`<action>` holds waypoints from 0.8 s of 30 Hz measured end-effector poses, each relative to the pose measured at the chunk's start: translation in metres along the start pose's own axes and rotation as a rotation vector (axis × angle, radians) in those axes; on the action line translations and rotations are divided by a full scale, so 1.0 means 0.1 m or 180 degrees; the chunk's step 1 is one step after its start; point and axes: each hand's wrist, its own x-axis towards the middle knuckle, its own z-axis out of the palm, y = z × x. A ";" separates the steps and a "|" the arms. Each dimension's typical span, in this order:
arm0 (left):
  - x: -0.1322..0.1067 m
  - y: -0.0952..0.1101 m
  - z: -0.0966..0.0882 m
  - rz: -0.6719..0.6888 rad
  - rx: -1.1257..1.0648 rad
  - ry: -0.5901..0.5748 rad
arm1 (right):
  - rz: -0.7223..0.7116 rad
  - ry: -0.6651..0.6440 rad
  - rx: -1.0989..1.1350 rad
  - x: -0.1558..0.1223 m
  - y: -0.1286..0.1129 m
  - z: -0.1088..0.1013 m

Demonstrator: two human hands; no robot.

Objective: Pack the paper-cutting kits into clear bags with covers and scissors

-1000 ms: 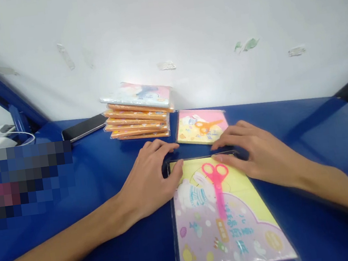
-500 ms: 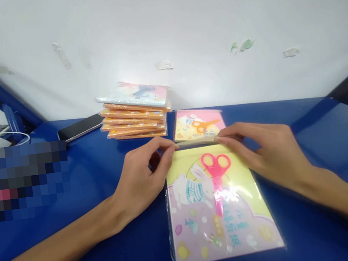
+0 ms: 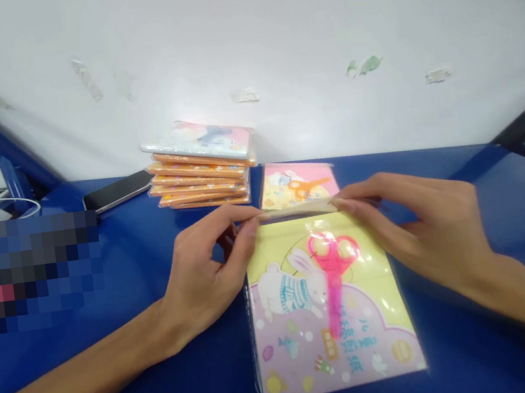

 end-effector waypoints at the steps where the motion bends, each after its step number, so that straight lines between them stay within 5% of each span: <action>1: 0.00 0.00 0.00 -0.0026 -0.0003 -0.0012 | -0.0002 0.0003 0.0006 0.00 0.00 0.00; 6: 0.05 -0.06 0.02 -0.0414 -0.0200 -0.0297 | 0.0026 -0.0149 0.0084 -0.02 0.06 0.05; 12: 0.11 -0.18 0.05 -0.0692 -0.0054 -0.1010 | 0.0041 -0.1055 0.0157 -0.08 0.21 0.19; 24: 0.09 -0.17 0.04 -0.0592 0.0059 -0.1032 | -0.0242 -0.1395 0.0108 -0.05 0.18 0.13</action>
